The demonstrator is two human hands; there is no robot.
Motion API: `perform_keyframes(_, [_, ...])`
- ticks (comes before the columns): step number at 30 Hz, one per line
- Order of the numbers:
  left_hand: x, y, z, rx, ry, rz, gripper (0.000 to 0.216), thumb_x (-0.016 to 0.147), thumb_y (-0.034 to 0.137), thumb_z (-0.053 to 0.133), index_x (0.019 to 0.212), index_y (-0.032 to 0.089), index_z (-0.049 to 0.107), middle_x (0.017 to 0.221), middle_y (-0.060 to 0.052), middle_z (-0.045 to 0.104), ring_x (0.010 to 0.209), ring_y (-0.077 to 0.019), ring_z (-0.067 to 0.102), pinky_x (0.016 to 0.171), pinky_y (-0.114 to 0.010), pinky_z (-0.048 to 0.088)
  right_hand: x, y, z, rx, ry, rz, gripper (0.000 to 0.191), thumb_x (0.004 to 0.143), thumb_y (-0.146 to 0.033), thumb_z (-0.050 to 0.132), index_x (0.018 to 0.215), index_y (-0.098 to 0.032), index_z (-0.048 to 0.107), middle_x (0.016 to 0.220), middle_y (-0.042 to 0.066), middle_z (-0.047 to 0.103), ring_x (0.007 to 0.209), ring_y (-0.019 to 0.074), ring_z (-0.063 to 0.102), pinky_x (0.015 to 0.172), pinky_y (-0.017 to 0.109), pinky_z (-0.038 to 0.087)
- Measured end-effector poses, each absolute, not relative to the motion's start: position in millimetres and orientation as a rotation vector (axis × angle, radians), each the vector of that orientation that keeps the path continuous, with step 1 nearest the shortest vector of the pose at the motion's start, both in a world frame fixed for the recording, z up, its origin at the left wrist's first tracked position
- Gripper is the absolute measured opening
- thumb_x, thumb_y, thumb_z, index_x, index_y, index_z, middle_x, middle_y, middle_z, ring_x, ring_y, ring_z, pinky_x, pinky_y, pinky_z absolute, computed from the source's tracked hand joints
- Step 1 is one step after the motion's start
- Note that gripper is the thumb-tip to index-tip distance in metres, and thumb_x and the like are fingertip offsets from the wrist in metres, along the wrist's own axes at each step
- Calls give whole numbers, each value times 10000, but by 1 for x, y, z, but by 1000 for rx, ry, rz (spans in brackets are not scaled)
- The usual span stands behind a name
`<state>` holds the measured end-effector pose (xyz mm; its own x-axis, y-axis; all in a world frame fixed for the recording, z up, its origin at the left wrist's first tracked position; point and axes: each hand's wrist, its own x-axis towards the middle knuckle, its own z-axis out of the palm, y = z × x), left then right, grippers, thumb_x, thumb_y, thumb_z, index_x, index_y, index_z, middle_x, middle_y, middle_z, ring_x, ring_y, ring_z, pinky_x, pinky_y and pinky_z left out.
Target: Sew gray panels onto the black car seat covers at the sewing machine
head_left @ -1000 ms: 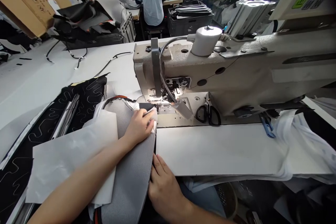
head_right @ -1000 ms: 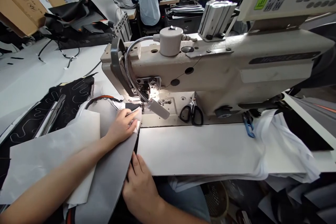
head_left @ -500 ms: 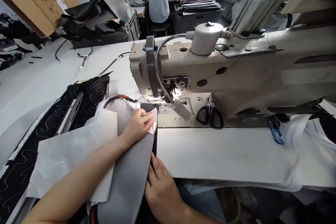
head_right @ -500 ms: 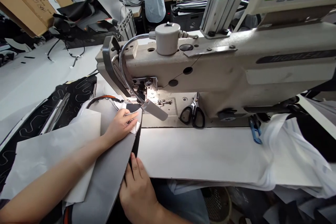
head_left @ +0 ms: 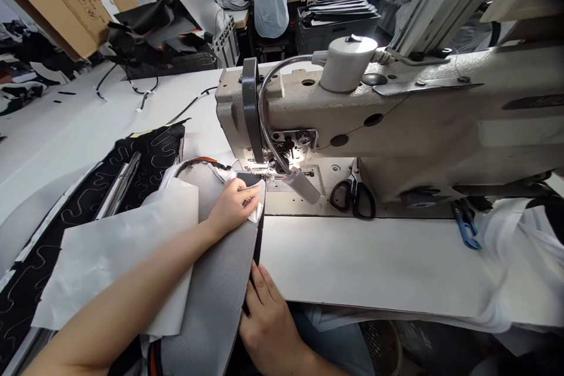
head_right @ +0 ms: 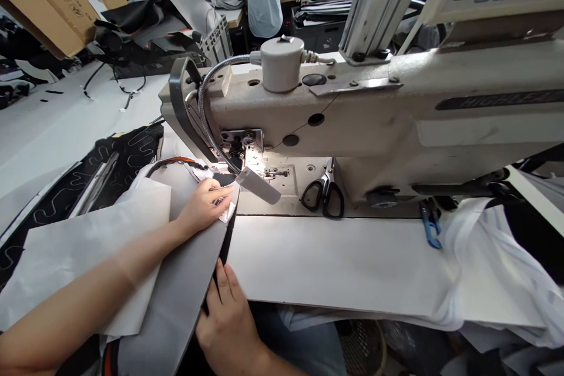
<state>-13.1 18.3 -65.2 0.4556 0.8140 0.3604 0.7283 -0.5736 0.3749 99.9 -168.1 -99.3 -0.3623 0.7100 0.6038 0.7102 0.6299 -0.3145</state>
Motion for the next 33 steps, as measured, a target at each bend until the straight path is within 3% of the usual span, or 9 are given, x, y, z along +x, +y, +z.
perform_keyframes(16, [-7, 25, -67, 2569, 1379, 752, 293, 867, 253, 502, 1078, 199, 699, 846, -48, 464, 854, -178, 490, 837, -311, 458, 108, -161, -95, -1041, -2137, 21, 320, 825, -78, 510, 1103, -116, 664, 1218, 158, 590, 1269, 321, 441, 1045, 442, 437])
perform_keyframes(21, [-5, 27, -66, 2637, 1408, 698, 283, 876, 223, 473, 1050, 220, 696, 887, -54, 502, 873, -181, 501, 861, -321, 445, 104, -174, -100, -983, -2139, 26, 318, 781, -83, 530, 1057, -125, 683, 1171, 144, 611, 1249, 344, 447, 1132, 516, 273])
perform_keyframes(24, [-2, 19, -58, 2781, 1487, 606, 273, 876, 199, 464, 1019, 220, 696, 1075, -99, 539, 992, -241, 492, 901, -387, 409, 102, -182, -103, -955, -2181, 24, 299, 782, -119, 538, 1041, -141, 686, 1183, 144, 606, 1246, 339, 445, 1158, 539, 162])
perform_keyframes(27, [1, -3, -40, 2888, 1540, 279, 290, 885, 211, 432, 1039, 200, 678, 1106, -134, 563, 993, -288, 509, 846, -417, 407, 100, -187, -107, -919, -2204, 19, 263, 802, -180, 539, 1017, -172, 689, 1205, 132, 596, 1268, 358, 413, 1144, 597, 94])
perform_keyframes(29, [1, -22, -25, 2779, 1544, -46, 379, 903, 291, 413, 1223, 174, 580, 1031, -137, 603, 910, -286, 557, 755, -388, 429, 98, -190, -109, -881, -2205, 14, 229, 819, -228, 545, 989, -184, 693, 1175, 121, 608, 1267, 375, 403, 1128, 631, 68])
perform_keyframes(31, [0, -38, -11, 2567, 1554, -289, 595, 883, 407, 438, 1417, 158, 360, 1073, -139, 615, 879, -295, 593, 689, -366, 439, 97, -193, -110, -848, -2225, 12, 204, 832, -263, 553, 961, -191, 695, 1141, 110, 620, 1261, 383, 402, 1113, 654, 48])
perform_keyframes(33, [-1, -46, -2, 2376, 1555, -430, 765, 835, 428, 473, 1490, 181, 166, 1120, -134, 618, 882, -308, 615, 659, -350, 439, 96, -194, -110, -831, -2250, 10, 193, 845, -282, 547, 932, -191, 693, 1126, 108, 624, 1258, 387, 400, 1097, 677, 32])
